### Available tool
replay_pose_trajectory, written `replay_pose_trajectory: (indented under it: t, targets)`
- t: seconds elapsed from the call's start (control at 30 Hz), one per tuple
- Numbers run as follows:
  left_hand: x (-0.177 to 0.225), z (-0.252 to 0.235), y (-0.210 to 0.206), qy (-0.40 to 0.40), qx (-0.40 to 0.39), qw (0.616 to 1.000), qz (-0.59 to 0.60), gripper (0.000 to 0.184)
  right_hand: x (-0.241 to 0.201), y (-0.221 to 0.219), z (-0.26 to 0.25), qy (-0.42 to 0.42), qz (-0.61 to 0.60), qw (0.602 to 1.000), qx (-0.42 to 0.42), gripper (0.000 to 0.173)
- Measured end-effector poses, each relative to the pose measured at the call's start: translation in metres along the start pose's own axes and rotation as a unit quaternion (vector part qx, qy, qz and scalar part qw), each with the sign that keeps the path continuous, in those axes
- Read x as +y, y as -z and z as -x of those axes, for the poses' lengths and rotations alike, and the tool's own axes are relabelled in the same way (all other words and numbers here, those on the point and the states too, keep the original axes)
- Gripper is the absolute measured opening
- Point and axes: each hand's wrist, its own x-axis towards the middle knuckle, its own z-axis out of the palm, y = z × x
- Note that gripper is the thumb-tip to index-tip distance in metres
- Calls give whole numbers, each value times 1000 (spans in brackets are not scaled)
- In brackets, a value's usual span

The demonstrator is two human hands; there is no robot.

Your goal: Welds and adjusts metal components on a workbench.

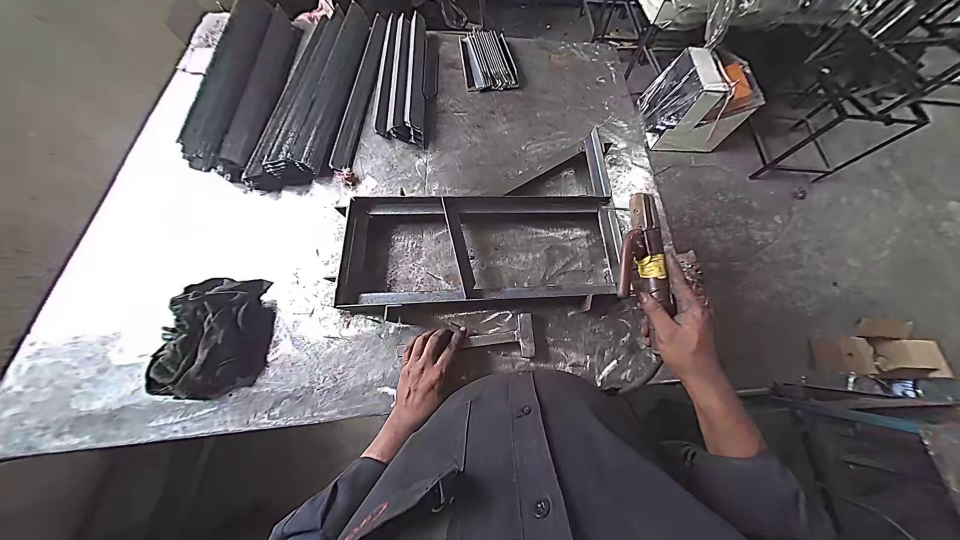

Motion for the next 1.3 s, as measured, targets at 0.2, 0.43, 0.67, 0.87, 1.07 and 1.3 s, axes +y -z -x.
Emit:
replay_pose_trajectory:
  t: [0.2,0.43,0.67,0.87,1.07,1.3]
  targets:
    - [2,-1,4,3,-7,1000,-8,32,4,-2,-2,10,19,1000,-14,68]
    - [3,-1,3,5,-9,1000,-6,31,11,-10,-8,15,35,999,-4,69]
    - [2,-1,4,5,-14,1000,-8,32,15,-15,-12,20,49,999,7,69]
    - [2,-1,5,4,-22,1000,-8,34,21,-20,-15,37,47,998,11,68]
    - [3,-1,6,6,-24,1000,-13,33,31,-26,-19,78,59,995,28,66]
    - [3,-2,5,3,-18,1000,-11,33,35,-30,-20,72,31,997,27,66]
